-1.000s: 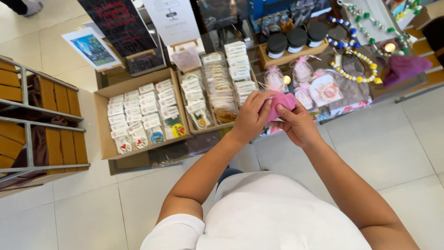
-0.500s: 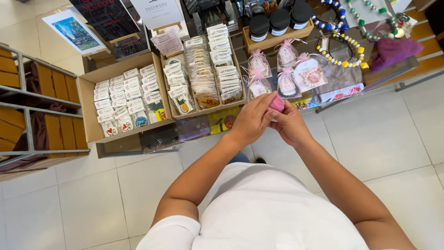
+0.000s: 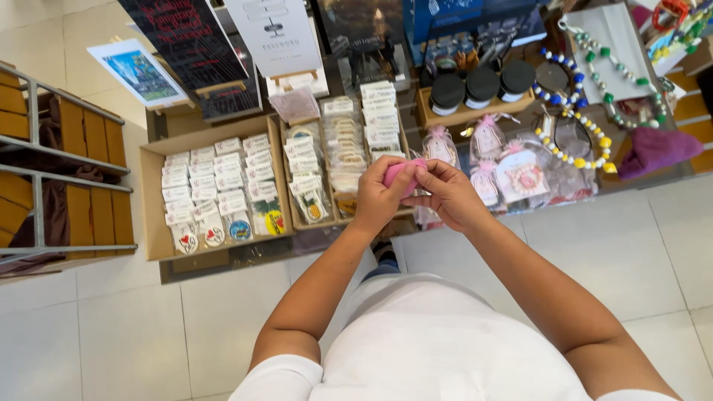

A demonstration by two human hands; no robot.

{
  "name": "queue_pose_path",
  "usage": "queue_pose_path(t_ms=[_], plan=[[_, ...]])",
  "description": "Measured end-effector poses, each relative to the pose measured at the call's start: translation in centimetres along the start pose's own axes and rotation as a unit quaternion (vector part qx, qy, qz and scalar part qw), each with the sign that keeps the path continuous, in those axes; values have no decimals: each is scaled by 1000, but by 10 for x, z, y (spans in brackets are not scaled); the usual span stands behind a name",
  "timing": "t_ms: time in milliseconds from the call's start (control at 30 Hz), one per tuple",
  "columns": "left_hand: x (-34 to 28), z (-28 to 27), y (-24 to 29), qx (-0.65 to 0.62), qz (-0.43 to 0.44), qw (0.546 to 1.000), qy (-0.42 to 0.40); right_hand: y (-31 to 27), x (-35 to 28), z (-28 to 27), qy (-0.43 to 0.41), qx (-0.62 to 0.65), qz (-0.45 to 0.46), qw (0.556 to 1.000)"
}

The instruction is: Cleaning and dusting various gift items, souvenirs, and books on a display shelf using a pink cloth.

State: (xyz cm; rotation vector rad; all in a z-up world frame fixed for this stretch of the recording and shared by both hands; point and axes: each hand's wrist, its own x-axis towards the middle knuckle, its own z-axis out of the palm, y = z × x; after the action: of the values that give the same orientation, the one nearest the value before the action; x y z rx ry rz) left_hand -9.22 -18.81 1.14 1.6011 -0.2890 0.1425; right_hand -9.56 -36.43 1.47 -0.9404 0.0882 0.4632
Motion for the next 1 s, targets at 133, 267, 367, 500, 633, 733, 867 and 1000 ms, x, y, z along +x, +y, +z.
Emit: queue_pose_path(t_ms=[133,267,367,500,633,733,867,1000], plan=[[45,-32,-71,6,-53,998,45,2,58,-13,-5,-16,-36,999],[109,-72,-74,-121,-111,982,93,-21,112,-7,80,-57,-49,994],[148,-92,-74,-171,-153,967,111,-33,155,-15,106,-76,-67,989],[192,-107,-120,-85,-71,987,114,-29,229,-45,113,-90,-105,984],[229,-102,-155,-67,-124,979,150,-30,282,-53,138,-124,-124,975],[239,-100,-158,4,-63,982,175,-23,310,-60,151,-171,-180,957],[250,-97,-148,44,-207,961,179,-20,331,-65,195,-185,-166,949],[257,-100,-186,147,-91,969,177,-22,342,-68,178,-172,-167,954]])
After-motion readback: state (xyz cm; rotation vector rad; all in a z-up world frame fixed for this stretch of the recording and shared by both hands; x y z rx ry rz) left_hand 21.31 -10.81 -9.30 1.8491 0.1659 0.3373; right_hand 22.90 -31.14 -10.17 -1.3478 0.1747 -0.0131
